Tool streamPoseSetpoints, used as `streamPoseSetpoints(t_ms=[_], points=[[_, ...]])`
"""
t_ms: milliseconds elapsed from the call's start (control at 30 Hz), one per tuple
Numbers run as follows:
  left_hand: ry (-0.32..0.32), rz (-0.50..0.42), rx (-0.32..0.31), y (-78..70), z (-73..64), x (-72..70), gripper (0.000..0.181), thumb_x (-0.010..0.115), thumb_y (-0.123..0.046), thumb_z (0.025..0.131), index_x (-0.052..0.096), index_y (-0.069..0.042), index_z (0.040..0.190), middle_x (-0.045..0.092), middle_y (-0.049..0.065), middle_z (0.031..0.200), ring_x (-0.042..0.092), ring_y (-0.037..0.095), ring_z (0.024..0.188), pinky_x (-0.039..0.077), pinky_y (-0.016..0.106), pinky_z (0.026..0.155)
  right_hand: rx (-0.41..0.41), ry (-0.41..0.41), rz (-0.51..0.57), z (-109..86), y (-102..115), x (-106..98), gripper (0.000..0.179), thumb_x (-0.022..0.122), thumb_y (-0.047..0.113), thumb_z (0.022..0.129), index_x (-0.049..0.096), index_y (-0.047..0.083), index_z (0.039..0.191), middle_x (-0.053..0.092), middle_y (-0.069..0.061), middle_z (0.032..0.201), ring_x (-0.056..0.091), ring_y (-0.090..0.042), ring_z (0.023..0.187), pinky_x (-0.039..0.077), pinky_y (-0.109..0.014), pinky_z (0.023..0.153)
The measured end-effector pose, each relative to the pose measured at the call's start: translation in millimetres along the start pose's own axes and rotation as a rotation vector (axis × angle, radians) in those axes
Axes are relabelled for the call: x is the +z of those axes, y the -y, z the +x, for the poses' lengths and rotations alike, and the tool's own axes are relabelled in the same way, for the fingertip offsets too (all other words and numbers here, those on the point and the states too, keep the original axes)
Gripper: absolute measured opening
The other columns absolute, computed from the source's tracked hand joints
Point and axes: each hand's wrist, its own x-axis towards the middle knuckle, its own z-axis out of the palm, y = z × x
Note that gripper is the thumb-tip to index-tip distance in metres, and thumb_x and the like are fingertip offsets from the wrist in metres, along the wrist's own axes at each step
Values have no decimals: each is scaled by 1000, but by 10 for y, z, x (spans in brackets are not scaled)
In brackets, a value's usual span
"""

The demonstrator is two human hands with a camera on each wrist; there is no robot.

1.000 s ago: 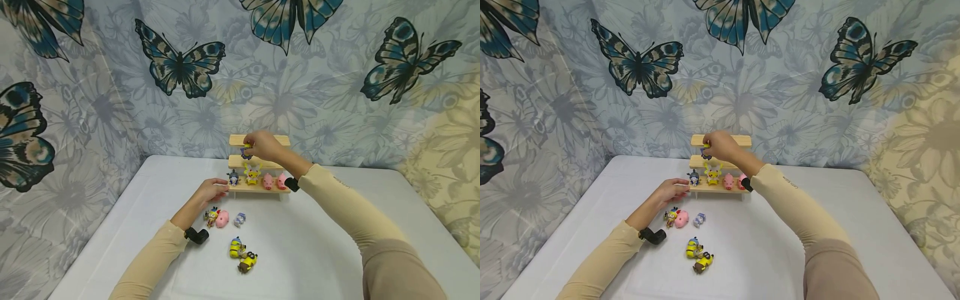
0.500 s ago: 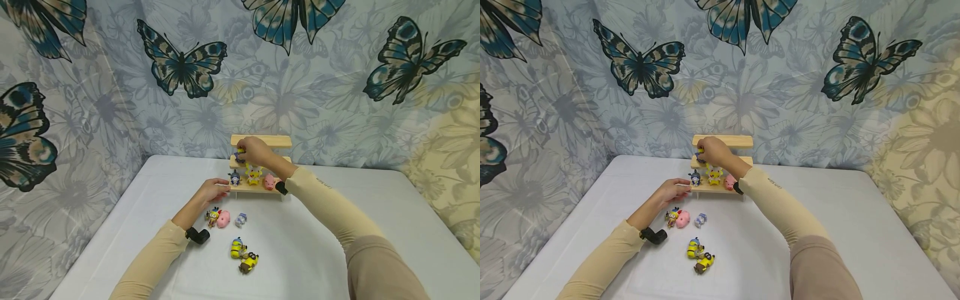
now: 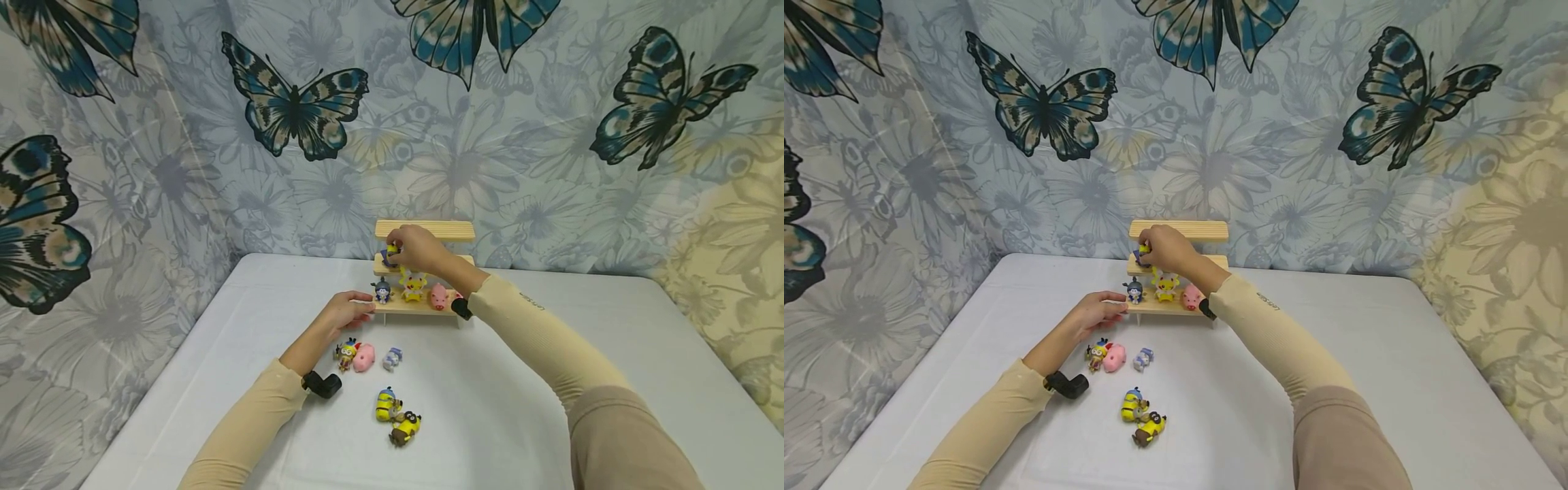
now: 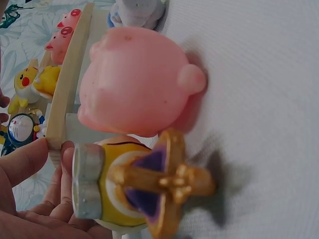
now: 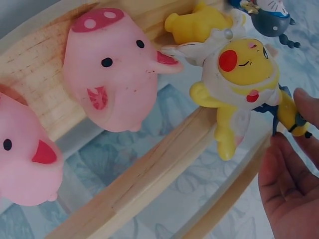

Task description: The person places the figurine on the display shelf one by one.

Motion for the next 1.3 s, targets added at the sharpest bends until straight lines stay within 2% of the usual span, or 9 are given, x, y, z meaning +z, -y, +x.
streamPoseSetpoints(t_ms=[267,467,700,900,1067,1300], points=[[10,-7,-5,15,0,1,35,67,-18,92,62,-9,126,73,-4,84,65,6,72,48,23,64,-1,0,-17,-10,-9,31,38,73,19,88,65,1,121,67,-14,108,62,-26,100,50,-40,90],[1,-4,-14,2,3,-11,35,67,-19,93,62,-9,126,74,-1,89,64,6,71,46,22,62,-19,-11,-18,-32,-11,21,41,73,21,88,64,1,123,66,-15,111,61,-27,103,50,-41,90],[10,-16,-16,-15,31,-11,36,67,-18,92,61,-8,126,73,-2,86,63,5,68,47,21,60,-5,-61,-27,-128,-25,-67,46,73,29,88,62,4,125,62,-15,117,59,-30,108,49,-43,93],[16,-33,-11,-27,41,-11,37,67,-16,92,61,-6,127,70,-6,79,63,4,66,47,20,60,-30,-111,-22,-265,-33,-158,42,71,29,90,63,3,122,60,-16,115,58,-31,108,48,-44,93],[17,-34,-18,-19,29,-10,37,67,-16,92,61,-6,127,71,-5,81,63,4,66,47,20,59,-47,-103,2,-443,0,-175,40,69,27,91,63,4,123,60,-15,118,56,-31,112,47,-45,95],[33,-46,1,-2,20,-15,38,66,-14,92,59,-3,127,71,-5,80,62,3,63,47,19,56,-126,-111,118,-749,71,-73,34,69,20,91,65,1,119,63,-17,113,59,-32,104,50,-44,88]])
